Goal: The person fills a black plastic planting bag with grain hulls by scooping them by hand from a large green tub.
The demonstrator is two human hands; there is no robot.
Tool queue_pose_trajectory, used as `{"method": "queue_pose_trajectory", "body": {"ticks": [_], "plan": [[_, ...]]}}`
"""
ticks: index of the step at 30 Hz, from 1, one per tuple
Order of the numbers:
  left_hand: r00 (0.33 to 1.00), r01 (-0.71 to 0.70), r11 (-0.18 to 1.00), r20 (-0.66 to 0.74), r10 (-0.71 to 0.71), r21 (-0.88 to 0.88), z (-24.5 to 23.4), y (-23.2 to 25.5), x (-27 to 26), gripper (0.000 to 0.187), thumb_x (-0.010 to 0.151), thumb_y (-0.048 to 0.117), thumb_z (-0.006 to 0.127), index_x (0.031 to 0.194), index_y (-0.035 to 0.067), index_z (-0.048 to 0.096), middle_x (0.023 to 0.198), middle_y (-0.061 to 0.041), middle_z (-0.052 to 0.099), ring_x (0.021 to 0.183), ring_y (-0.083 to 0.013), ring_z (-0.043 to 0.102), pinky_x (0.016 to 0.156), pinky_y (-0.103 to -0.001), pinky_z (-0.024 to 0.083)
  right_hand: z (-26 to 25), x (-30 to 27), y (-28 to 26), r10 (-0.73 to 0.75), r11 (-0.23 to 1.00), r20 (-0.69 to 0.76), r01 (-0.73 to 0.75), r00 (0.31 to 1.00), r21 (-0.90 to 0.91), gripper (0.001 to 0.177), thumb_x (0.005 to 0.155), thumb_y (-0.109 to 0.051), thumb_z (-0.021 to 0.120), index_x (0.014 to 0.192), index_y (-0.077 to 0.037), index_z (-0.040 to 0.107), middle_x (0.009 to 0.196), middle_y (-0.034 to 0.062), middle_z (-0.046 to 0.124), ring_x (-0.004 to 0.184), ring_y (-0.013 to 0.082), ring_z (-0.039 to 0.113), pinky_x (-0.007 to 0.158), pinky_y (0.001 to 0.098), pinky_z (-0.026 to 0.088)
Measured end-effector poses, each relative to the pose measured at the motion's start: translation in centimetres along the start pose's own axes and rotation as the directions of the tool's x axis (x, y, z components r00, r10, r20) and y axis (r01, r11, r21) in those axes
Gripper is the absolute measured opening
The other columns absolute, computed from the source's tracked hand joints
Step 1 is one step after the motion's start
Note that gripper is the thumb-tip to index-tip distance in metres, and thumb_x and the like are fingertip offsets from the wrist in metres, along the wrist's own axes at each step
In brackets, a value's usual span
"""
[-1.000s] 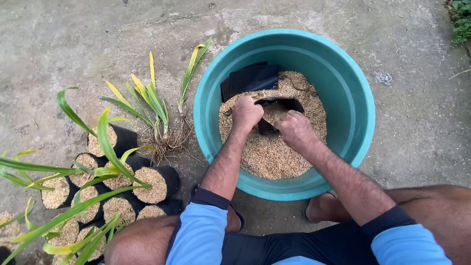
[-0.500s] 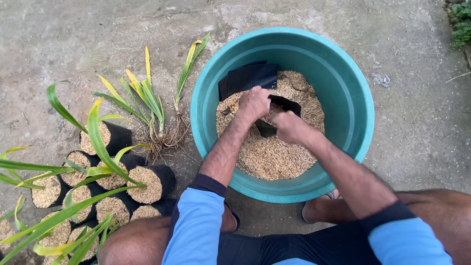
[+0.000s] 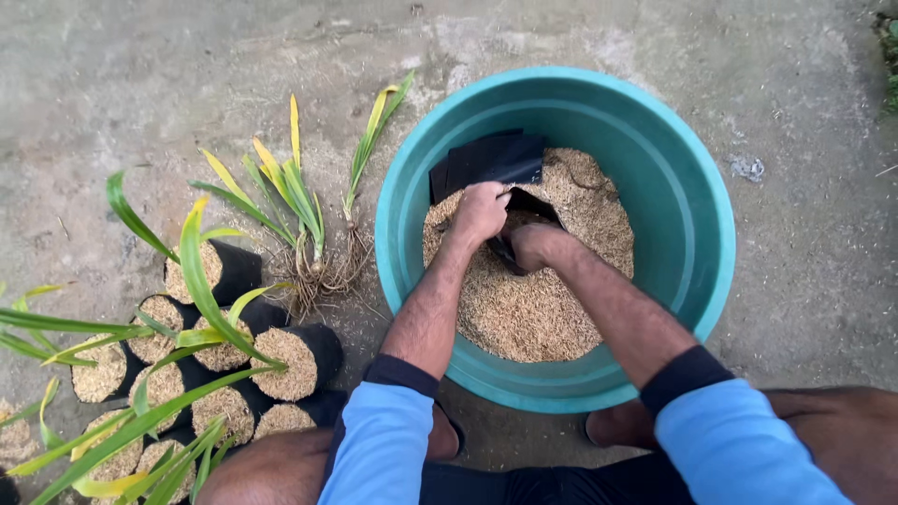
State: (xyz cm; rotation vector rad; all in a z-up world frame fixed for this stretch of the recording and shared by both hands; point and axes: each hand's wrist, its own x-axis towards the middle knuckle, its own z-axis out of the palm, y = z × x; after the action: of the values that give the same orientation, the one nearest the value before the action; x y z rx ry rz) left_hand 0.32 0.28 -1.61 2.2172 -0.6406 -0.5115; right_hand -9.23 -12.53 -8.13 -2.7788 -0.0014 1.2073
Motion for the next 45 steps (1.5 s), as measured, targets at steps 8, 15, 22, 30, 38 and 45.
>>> {"method": "queue_pose_trajectory", "body": {"ticks": [8,15,22,30,38,45], "plan": [[0.985,0.172,0.980,-0.026,-0.170,0.101,-2.8,5.3,-3.8,0.025,0.084,0.018,0.057,0.099,0.001,0.068,0.102,-0.026,0.070,0.107,-0.0481,0.069,0.095,-0.059,0.057,-8.1,-11.4,-1.8,0.096,0.953,-0.168,-0.042,0.981,0.300,0.033,0.081,-0.006,0.054,0.102,0.005,0.076,0.097,0.0284,0.076,0.105,0.0444,0.073,0.082,0.0548,0.062],[0.970,0.170,0.909,0.097,-0.222,0.380,-2.7,4.7,-2.7,0.034,0.082,0.010,0.059,0.114,0.008,0.071,0.109,-0.017,0.075,0.112,-0.0428,0.071,0.095,-0.058,0.058,-2.3,-0.4,1.3,0.305,0.892,-0.142,-0.230,0.942,0.389,0.027,0.081,-0.009,0.061,0.094,0.009,0.077,0.083,0.0273,0.074,0.093,0.0463,0.074,0.072,0.0519,0.062],[0.978,0.156,0.936,0.086,-0.192,0.315,-3.3,3.2,-2.1,0.026,0.095,0.020,0.057,0.116,0.015,0.072,0.107,-0.019,0.076,0.114,-0.0433,0.070,0.098,-0.056,0.058,-7.1,-8.6,-4.0,0.102,0.906,-0.176,-0.019,0.979,0.423,0.042,0.084,-0.008,0.055,0.121,0.003,0.071,0.105,0.0287,0.075,0.111,0.0451,0.070,0.092,0.0560,0.060],[0.975,0.157,0.932,0.102,-0.200,0.326,-2.0,2.5,-1.2,0.021,0.093,0.023,0.061,0.108,0.021,0.076,0.101,-0.013,0.078,0.110,-0.0388,0.073,0.095,-0.052,0.060,0.3,0.3,-1.3,-0.028,0.997,-0.394,-0.003,0.919,-0.078,0.036,0.096,-0.024,0.047,0.105,-0.014,0.081,0.097,0.0092,0.080,0.114,0.0334,0.073,0.100,0.0471,0.052],[0.983,0.166,0.966,0.042,-0.178,0.197,-2.6,3.7,-2.7,0.026,0.093,0.017,0.053,0.104,0.012,0.076,0.101,-0.022,0.075,0.111,-0.0441,0.071,0.094,-0.058,0.058,-3.7,-6.9,-2.5,0.060,0.998,-0.210,-0.054,0.976,0.034,0.039,0.098,-0.019,0.044,0.127,-0.016,0.070,0.117,0.0080,0.078,0.123,0.0309,0.068,0.107,0.0521,0.047],[0.993,0.113,0.987,0.002,-0.114,0.111,-2.9,4.1,-3.2,0.027,0.092,0.033,0.063,0.093,0.008,0.072,0.097,-0.026,0.072,0.107,-0.0476,0.069,0.090,-0.061,0.057,-4.3,-8.3,-3.4,0.082,0.983,-0.341,-0.019,0.937,0.183,0.066,0.092,-0.009,0.050,0.157,-0.011,0.044,0.135,0.0137,0.066,0.132,0.0404,0.058,0.103,0.0566,0.053]]}}
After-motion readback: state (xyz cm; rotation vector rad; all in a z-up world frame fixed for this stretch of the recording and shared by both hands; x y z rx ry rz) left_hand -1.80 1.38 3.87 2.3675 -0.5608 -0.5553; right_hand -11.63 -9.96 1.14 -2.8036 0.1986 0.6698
